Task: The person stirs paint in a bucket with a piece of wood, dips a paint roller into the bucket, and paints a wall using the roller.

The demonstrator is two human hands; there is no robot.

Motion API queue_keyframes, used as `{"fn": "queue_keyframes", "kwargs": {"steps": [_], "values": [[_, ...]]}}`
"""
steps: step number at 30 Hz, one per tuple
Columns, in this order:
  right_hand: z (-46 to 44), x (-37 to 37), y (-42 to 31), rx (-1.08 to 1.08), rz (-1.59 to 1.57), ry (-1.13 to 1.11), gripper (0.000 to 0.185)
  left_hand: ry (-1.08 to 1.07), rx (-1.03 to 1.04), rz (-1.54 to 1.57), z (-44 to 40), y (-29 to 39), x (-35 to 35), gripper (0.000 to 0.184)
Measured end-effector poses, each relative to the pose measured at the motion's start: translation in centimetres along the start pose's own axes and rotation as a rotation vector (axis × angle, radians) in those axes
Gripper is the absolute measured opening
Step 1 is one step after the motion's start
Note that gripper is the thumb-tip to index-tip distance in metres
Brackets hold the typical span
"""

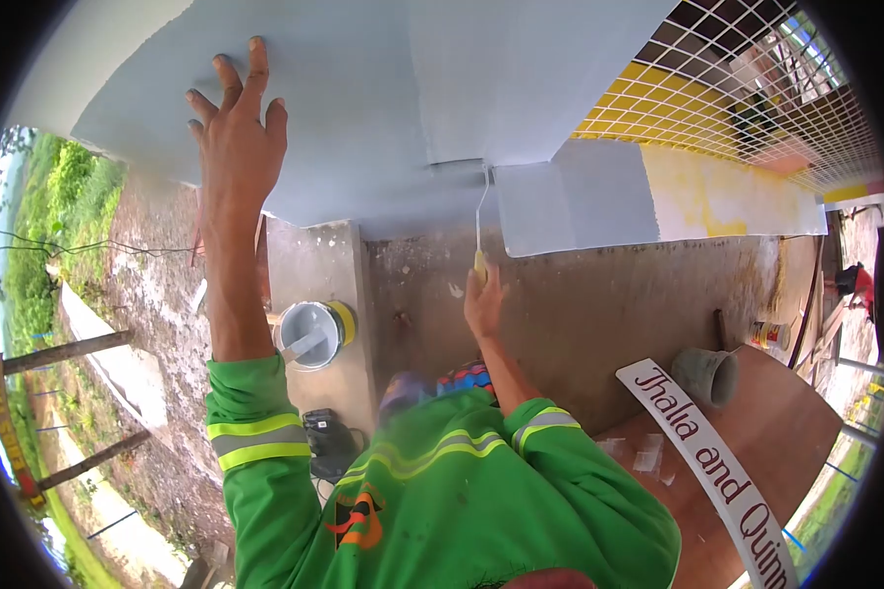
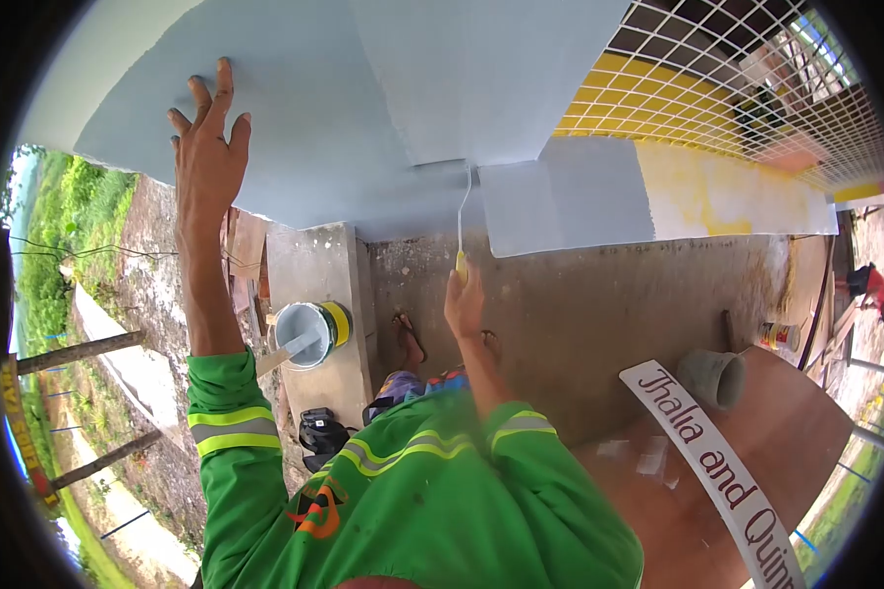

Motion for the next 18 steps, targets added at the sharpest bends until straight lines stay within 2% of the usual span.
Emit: {"fn": "queue_keyframes", "kwargs": {"steps": [5, 8, 12, 14, 18], "values": [[-0.5, 2.4, 4.1, 0.105, 0.029, 0.033, 0.035, 0.028, 0.047, 0.006, 0.1, -0.4, 0.2, 0.064], [-0.8, 3.4, 5.7, 0.221, 0.043, -0.027, 0.035, 0.058, 0.094, -0.001, 0.1, -0.8, 0.4, 0.064], [-1.1, 2.5, 3.5, 0.227, 0.037, -0.013, 0.038, 0.005, 0.032, 0.122, 0.0, -1.3, 0.1, 0.058], [-0.9, 1.0, 0.6, 0.204, 0.007, 0.011, 0.038, 0.009, 0.065, 0.139, -0.1, -1.6, 0.4, 0.058], [-0.3, -3.0, -6.6, 0.170, -0.117, 0.027, 0.036, 0.013, 0.005, 0.063, -0.1, -1.1, 0.1, 0.057]]}}
Point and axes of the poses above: each hand's wrist, its own z-axis away from the middle knuckle, its own x-axis out of the palm, y = z × x, the point moved 6 cm from there along -z, towards the middle knuckle, and after that the axes turned 5 degrees about z, right-handed, at the moved point
